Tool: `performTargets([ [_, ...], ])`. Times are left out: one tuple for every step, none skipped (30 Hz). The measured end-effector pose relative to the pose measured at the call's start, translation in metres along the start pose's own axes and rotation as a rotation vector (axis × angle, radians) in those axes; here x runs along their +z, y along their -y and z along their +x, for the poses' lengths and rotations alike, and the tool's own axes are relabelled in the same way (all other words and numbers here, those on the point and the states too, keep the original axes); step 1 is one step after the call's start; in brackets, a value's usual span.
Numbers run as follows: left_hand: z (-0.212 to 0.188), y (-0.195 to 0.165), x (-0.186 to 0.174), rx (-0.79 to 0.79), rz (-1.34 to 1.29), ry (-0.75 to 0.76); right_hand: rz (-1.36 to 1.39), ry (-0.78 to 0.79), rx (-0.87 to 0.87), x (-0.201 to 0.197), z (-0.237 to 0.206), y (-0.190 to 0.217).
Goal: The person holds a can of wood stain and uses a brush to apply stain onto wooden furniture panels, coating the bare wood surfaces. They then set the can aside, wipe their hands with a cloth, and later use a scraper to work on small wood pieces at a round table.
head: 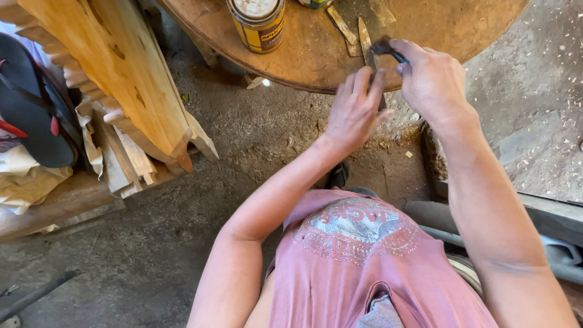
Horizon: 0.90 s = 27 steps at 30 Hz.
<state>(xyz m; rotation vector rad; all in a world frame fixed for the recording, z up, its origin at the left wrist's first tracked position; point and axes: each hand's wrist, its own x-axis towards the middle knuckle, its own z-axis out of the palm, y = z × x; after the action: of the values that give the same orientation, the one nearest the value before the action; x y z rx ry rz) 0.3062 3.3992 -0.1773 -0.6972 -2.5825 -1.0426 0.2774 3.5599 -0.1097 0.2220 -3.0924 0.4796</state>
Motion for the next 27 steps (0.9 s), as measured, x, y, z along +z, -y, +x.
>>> performTargets([
  [0.001, 0.005, 0.0, 0.095, 0.088, -0.021, -0.062, 0.05, 0.035, -0.002, 0.0, -0.001],
  [0.003, 0.011, 0.001, 0.17, 0.094, -0.014, -0.075, 0.042, 0.029, -0.003, 0.0, 0.0],
  [0.006, 0.016, 0.003, 0.241, 0.102, -0.011, -0.089, 0.037, 0.019, -0.004, 0.002, 0.0],
  [0.008, 0.021, 0.005, 0.305, 0.109, -0.004, -0.101, 0.038, 0.008, -0.004, 0.004, 0.002],
  [0.01, 0.026, 0.007, 0.312, 0.094, 0.023, -0.096, 0.033, 0.001, -0.003, 0.007, 0.004],
  [0.011, 0.029, 0.009, 0.322, 0.078, 0.049, -0.092, 0.023, -0.004, -0.001, 0.011, 0.006],
  [0.014, 0.032, 0.01, 0.339, 0.064, 0.069, -0.09, 0.006, -0.011, 0.001, 0.014, 0.009],
  [0.016, 0.034, 0.012, 0.353, 0.102, 0.027, -0.114, 0.013, -0.014, 0.004, 0.018, 0.011],
  [0.017, 0.036, 0.012, 0.365, 0.138, -0.013, -0.138, 0.023, -0.015, 0.007, 0.022, 0.014],
  [0.018, 0.038, 0.013, 0.375, 0.175, -0.05, -0.159, 0.035, -0.016, 0.009, 0.024, 0.016],
  [0.02, 0.039, 0.012, 0.399, 0.166, -0.078, -0.203, 0.036, -0.045, 0.011, 0.026, 0.017],
  [0.021, 0.04, 0.012, 0.421, 0.154, -0.103, -0.246, 0.041, -0.072, 0.012, 0.027, 0.018],
  [0.022, 0.041, 0.012, 0.44, 0.143, -0.128, -0.288, 0.047, -0.101, 0.013, 0.027, 0.018],
  [0.022, 0.042, 0.012, 0.442, 0.136, -0.137, -0.332, 0.064, -0.093, 0.013, 0.027, 0.018],
  [0.022, 0.042, 0.013, 0.442, 0.129, -0.146, -0.378, 0.082, -0.085, 0.012, 0.026, 0.018],
  [0.023, 0.043, 0.013, 0.44, 0.123, -0.157, -0.423, 0.101, -0.081, 0.011, 0.025, 0.018],
  [0.023, 0.043, 0.014, 0.442, 0.109, -0.146, -0.399, 0.104, -0.104, 0.01, 0.024, 0.017],
  [0.023, 0.044, 0.014, 0.443, 0.091, -0.128, -0.37, 0.112, -0.122, 0.01, 0.023, 0.017],
  [0.023, 0.043, 0.015, 0.452, 0.068, -0.11, -0.344, 0.116, -0.131, 0.009, 0.022, 0.018],
  [0.022, 0.044, 0.016, 0.443, 0.052, -0.115, -0.362, 0.117, -0.131, 0.011, 0.022, 0.019],
  [0.023, 0.043, 0.016, 0.44, 0.05, -0.135, -0.384, 0.1, -0.142, 0.012, 0.022, 0.02],
  [0.022, 0.044, 0.017, 0.436, 0.054, -0.158, -0.406, 0.08, -0.161, 0.015, 0.023, 0.021],
  [0.022, 0.043, 0.018, 0.435, 0.056, -0.164, -0.414, 0.051, -0.17, 0.017, 0.024, 0.022],
  [0.021, 0.044, 0.019, 0.43, 0.05, -0.151, -0.413, 0.036, -0.168, 0.019, 0.025, 0.023],
  [0.021, 0.044, 0.02, 0.429, 0.045, -0.147, -0.417, 0.014, -0.168, 0.021, 0.025, 0.023],
  [0.021, 0.045, 0.021, 0.434, 0.041, -0.146, -0.408, 0.029, -0.171, 0.022, 0.025, 0.024],
  [0.021, 0.045, 0.022, 0.443, 0.038, -0.149, -0.401, 0.039, -0.175, 0.022, 0.025, 0.023],
])
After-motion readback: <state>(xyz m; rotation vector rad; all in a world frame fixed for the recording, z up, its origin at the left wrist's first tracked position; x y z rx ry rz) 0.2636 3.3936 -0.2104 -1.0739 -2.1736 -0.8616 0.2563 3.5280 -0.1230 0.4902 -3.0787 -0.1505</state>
